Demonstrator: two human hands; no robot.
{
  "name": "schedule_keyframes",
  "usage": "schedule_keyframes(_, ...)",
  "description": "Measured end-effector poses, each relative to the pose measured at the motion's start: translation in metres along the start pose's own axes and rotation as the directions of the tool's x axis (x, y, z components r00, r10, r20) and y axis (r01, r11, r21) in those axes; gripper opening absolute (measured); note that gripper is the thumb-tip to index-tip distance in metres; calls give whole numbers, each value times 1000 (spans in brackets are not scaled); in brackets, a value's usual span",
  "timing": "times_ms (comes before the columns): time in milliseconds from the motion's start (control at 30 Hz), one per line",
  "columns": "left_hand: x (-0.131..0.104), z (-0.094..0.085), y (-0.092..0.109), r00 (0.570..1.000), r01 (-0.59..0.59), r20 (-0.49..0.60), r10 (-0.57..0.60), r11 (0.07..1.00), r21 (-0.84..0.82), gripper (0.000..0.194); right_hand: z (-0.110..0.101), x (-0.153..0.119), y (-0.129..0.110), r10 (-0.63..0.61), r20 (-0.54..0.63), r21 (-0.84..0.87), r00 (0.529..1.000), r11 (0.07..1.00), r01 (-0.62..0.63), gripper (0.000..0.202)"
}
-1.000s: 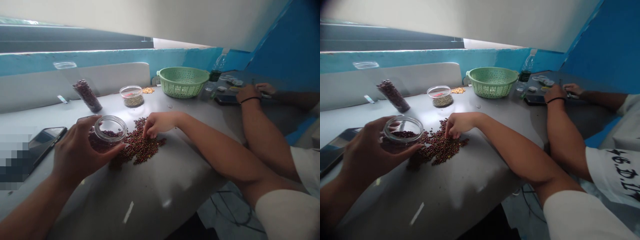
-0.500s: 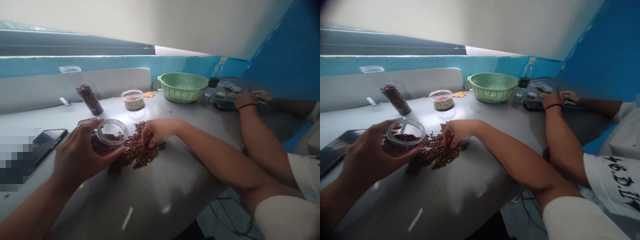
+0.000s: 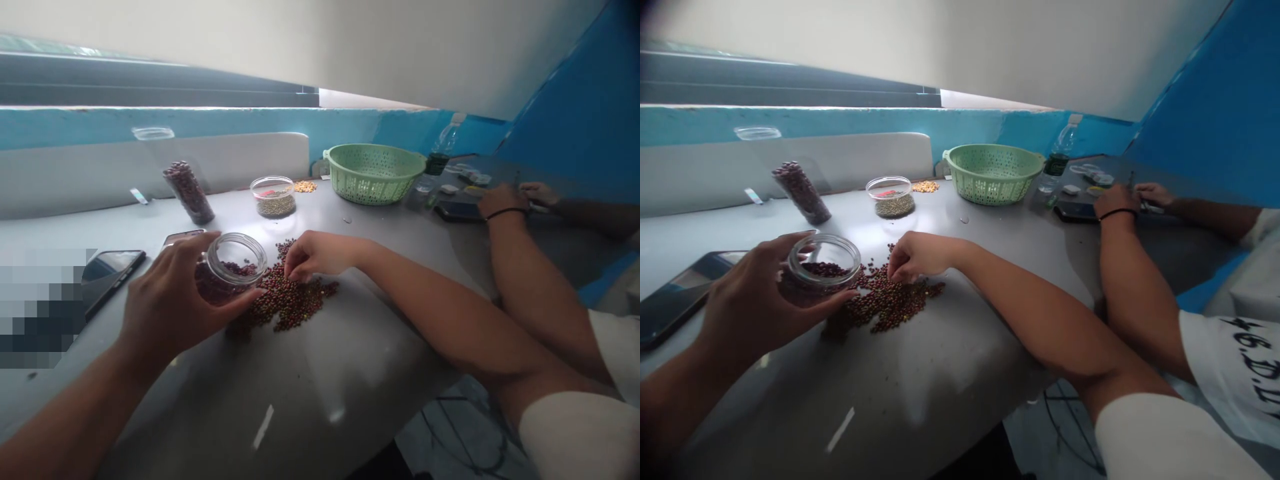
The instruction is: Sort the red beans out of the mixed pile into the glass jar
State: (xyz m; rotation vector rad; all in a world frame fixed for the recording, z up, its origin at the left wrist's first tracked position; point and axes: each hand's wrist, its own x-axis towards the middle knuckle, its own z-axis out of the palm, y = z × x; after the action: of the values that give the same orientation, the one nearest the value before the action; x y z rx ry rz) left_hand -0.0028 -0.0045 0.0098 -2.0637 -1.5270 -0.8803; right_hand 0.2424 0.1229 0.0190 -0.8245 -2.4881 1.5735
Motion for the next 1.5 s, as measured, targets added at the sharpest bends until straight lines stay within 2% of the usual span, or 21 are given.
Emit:
schedule_keyframes(100, 1, 0, 1, 1000, -8, 3, 8, 1000, -7, 82, 1, 3, 5, 18, 9, 231, 1000, 973, -19, 7)
schedule_keyframes(167, 1, 0, 2, 1000, 4, 8, -4, 1000, -6, 82, 0, 4, 7, 30, 45, 324, 999, 945, -43, 9)
schedule_keyframes(300, 0, -1, 3, 999, 25, 22, -25, 1000, -1, 80, -2, 2, 11, 38, 80, 425, 996, 902, -69, 17)
schedule_keyframes(567, 1, 0, 0, 1000, -2, 13, 2, 1000, -7, 83, -1, 6, 9, 136, -21, 591, 990, 800, -98, 20)
schedule_keyframes(700, 1, 3, -3, 997, -69, -46, 70, 998, 13, 92, -1, 8, 9, 174, -81, 615, 981, 784, -89, 23)
schedule_keyframes(833, 1, 5, -4, 992, -107, -63, 109, 994, 33, 91, 1, 9, 10, 169, -147, 603, 975, 796, -47, 7)
schedule_keyframes(933, 0, 5, -4, 992, -111, -63, 113, 993, 37, 88, 3, 11, 10, 160, -203, 567, 966, 824, -17, 16)
schedule_keyframes(1033, -1, 5, -5, 991, -118, -56, 120, 992, 35, 88, 4, 12, 10, 148, -244, 549, 959, 836, 11, 14)
schedule_keyframes(1267, 0, 2, -2, 988, -154, -24, 155, 987, 35, 90, 4, 10, 9, 100, -250, 433, 963, 901, 18, 12)
schedule_keyframes(1500, 2, 1, 1, 979, -202, -23, 202, 979, 28, 88, 4, 11, 10, 107, -277, 428, 955, 903, 23, 11)
